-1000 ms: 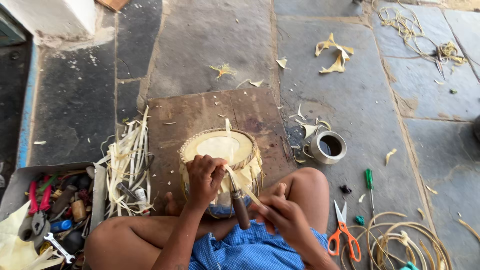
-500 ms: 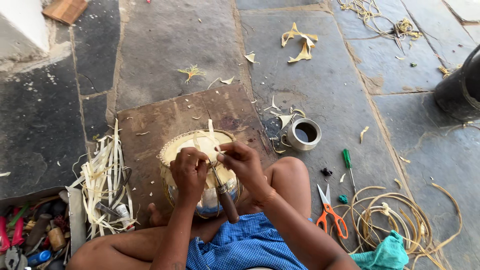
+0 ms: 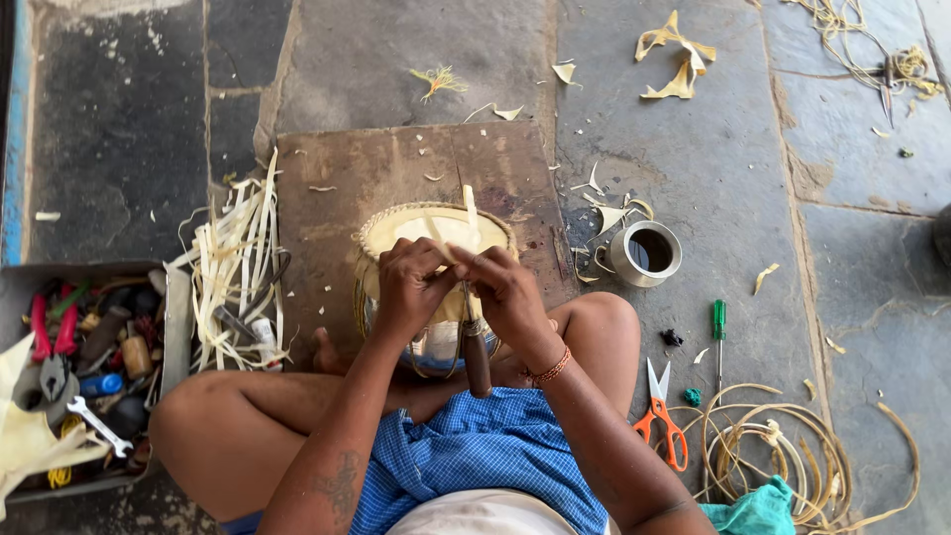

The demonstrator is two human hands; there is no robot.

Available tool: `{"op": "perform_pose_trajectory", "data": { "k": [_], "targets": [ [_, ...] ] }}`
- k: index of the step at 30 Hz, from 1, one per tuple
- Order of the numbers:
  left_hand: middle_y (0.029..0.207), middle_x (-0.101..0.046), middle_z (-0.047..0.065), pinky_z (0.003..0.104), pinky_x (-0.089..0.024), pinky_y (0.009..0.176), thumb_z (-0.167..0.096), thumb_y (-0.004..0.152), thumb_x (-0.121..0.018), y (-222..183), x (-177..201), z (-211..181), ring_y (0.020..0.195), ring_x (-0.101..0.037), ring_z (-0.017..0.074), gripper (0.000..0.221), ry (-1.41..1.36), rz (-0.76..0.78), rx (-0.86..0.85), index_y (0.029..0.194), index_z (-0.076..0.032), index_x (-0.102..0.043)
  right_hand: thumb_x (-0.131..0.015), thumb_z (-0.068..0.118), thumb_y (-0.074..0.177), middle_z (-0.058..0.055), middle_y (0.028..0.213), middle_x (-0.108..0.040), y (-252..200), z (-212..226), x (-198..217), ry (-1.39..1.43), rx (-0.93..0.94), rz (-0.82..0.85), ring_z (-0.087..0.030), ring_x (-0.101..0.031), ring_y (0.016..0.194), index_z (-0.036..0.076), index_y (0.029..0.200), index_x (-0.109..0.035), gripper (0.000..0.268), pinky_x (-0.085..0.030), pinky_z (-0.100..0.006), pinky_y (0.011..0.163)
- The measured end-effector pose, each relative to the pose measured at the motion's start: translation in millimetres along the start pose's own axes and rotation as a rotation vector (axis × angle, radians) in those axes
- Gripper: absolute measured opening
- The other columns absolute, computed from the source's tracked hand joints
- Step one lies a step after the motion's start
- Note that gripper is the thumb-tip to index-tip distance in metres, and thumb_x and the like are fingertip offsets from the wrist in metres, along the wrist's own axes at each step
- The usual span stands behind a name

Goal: The person is repairing a drum by hand. They use a sharp metal awl to thread and tighten leather straps through the drumhead and around the wooden body, trimming excess material with scissors.

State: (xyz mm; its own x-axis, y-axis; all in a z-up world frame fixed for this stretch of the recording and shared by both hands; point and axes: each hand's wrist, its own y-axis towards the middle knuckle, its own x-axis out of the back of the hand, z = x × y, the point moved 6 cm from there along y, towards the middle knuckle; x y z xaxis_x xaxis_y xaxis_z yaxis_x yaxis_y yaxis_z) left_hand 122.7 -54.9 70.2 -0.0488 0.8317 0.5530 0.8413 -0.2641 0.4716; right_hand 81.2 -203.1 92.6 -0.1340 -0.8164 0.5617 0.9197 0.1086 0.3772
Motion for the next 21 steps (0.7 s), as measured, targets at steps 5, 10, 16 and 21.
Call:
{"op": "perform_pose_trajectory", "data": {
  "k": [5,10,16,21],
  "targets": [
    [0.086,-0.072,0.0,0.04,-0.042,0.081,-0.03,0.095,-0.072,-2,7,-7,0.084,-0.061,0.0225,0.02,-0.007,-0.083,0.025,0.089,-0.011,-0.072,-0.064,0.003,0.099,-0.005,0.079,-0.064,0,-15,9,0.089,-0.229,-0.118,-0.01,-0.061,0.067,0.014,0.145,-0.059,0.047,-0.051,-0.025,0.063],
    [0.091,-0.071,0.002,0.042,-0.042,0.082,-0.024,0.096,-0.07,-2,4,-2,0.086,-0.062,0.0237,0.016,0.04,-0.075,0.003,0.092,-0.009,-0.067,-0.066,0.004,0.099,-0.001,0.088,-0.068,-3,-25,8,0.192,-0.206,-0.129,-0.005,-0.062,0.072,0.008,0.14,-0.061,0.041,-0.053,-0.023,0.065],
    [0.089,-0.068,0.003,0.043,-0.042,0.083,-0.019,0.091,-0.073,-1,-2,2,0.086,-0.062,0.0256,0.015,0.067,-0.051,-0.006,0.089,-0.009,-0.063,-0.066,0.003,0.098,-0.002,0.09,-0.069,-9,-24,4,0.197,-0.207,-0.12,-0.006,-0.064,0.079,0.006,0.129,-0.067,0.031,-0.053,-0.023,0.069],
    [0.091,-0.07,0.001,0.042,-0.042,0.084,-0.02,0.092,-0.074,-3,-4,3,0.087,-0.061,0.024,0.015,0.045,-0.053,0.019,0.089,-0.01,-0.064,-0.067,0.002,0.098,-0.003,0.094,-0.067,-8,-19,6,0.13,-0.172,-0.126,-0.008,-0.067,0.083,0.005,0.124,-0.07,0.027,-0.055,-0.024,0.073]
  ]
}}
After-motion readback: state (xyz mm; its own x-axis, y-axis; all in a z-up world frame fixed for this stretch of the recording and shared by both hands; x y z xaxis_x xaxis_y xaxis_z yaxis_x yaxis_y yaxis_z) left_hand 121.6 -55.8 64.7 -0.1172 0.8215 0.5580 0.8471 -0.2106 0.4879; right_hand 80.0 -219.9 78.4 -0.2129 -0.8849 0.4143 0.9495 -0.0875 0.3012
